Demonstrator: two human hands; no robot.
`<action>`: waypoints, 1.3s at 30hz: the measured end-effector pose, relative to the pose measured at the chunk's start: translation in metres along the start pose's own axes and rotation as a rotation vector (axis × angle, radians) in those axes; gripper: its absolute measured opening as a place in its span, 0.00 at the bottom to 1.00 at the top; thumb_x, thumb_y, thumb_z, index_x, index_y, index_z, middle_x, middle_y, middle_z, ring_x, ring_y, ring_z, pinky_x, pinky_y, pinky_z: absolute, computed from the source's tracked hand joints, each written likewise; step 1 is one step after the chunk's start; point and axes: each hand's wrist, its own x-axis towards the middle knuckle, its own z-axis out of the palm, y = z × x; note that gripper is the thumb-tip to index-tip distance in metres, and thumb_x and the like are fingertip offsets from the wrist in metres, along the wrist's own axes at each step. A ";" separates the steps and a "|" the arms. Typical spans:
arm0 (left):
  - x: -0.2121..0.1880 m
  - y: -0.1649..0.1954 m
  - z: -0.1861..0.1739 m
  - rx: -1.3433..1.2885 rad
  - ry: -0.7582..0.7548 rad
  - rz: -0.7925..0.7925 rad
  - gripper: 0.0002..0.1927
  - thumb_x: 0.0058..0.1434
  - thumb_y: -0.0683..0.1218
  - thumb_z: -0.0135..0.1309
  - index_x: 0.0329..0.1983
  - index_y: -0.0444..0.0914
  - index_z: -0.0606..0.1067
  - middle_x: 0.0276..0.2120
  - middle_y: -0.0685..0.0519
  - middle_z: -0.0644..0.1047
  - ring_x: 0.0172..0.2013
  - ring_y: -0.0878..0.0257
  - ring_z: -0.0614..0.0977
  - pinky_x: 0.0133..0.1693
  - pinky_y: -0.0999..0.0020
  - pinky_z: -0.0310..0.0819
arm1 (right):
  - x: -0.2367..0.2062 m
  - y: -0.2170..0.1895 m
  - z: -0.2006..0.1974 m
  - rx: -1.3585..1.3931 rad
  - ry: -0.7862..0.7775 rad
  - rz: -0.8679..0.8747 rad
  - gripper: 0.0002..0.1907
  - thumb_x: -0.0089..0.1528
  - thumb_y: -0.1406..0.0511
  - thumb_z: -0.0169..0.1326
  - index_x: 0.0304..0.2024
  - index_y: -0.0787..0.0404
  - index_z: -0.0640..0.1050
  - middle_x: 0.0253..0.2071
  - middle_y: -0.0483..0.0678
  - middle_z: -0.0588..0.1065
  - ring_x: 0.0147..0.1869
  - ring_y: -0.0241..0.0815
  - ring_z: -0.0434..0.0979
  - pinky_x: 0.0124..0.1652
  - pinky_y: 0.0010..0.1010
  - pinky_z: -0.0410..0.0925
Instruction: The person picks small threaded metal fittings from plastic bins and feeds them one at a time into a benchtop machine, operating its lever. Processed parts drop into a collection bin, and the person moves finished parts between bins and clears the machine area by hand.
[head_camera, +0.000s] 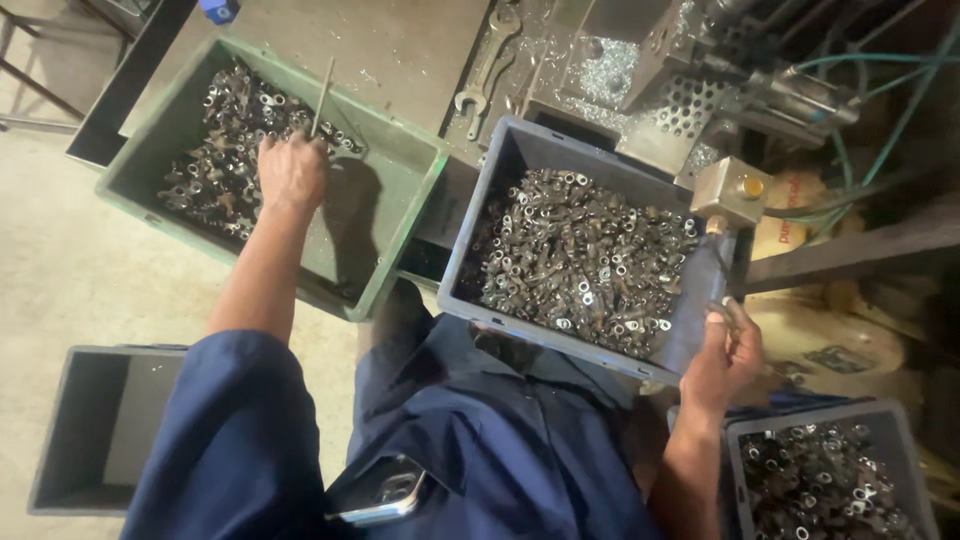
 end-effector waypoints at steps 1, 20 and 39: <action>-0.004 -0.001 0.007 0.046 -0.026 -0.002 0.06 0.63 0.43 0.54 0.38 0.44 0.82 0.41 0.46 0.80 0.40 0.50 0.84 0.60 0.48 0.65 | 0.000 0.001 0.000 -0.015 0.002 -0.010 0.14 0.69 0.73 0.52 0.58 0.69 0.74 0.51 0.52 0.78 0.55 0.39 0.78 0.59 0.28 0.71; 0.005 -0.011 0.018 0.184 -0.281 -0.035 0.12 0.68 0.46 0.47 0.44 0.43 0.82 0.49 0.43 0.80 0.37 0.50 0.86 0.63 0.49 0.62 | -0.001 0.014 -0.005 -0.116 -0.048 -0.015 0.15 0.70 0.72 0.56 0.59 0.70 0.75 0.52 0.49 0.78 0.52 0.32 0.75 0.54 0.23 0.69; -0.014 0.028 -0.014 -0.081 -0.310 -0.039 0.11 0.60 0.52 0.54 0.34 0.45 0.84 0.30 0.42 0.82 0.33 0.44 0.85 0.39 0.51 0.80 | -0.003 0.010 -0.003 -0.101 -0.048 0.028 0.17 0.67 0.71 0.57 0.58 0.69 0.76 0.50 0.49 0.79 0.51 0.34 0.78 0.52 0.24 0.70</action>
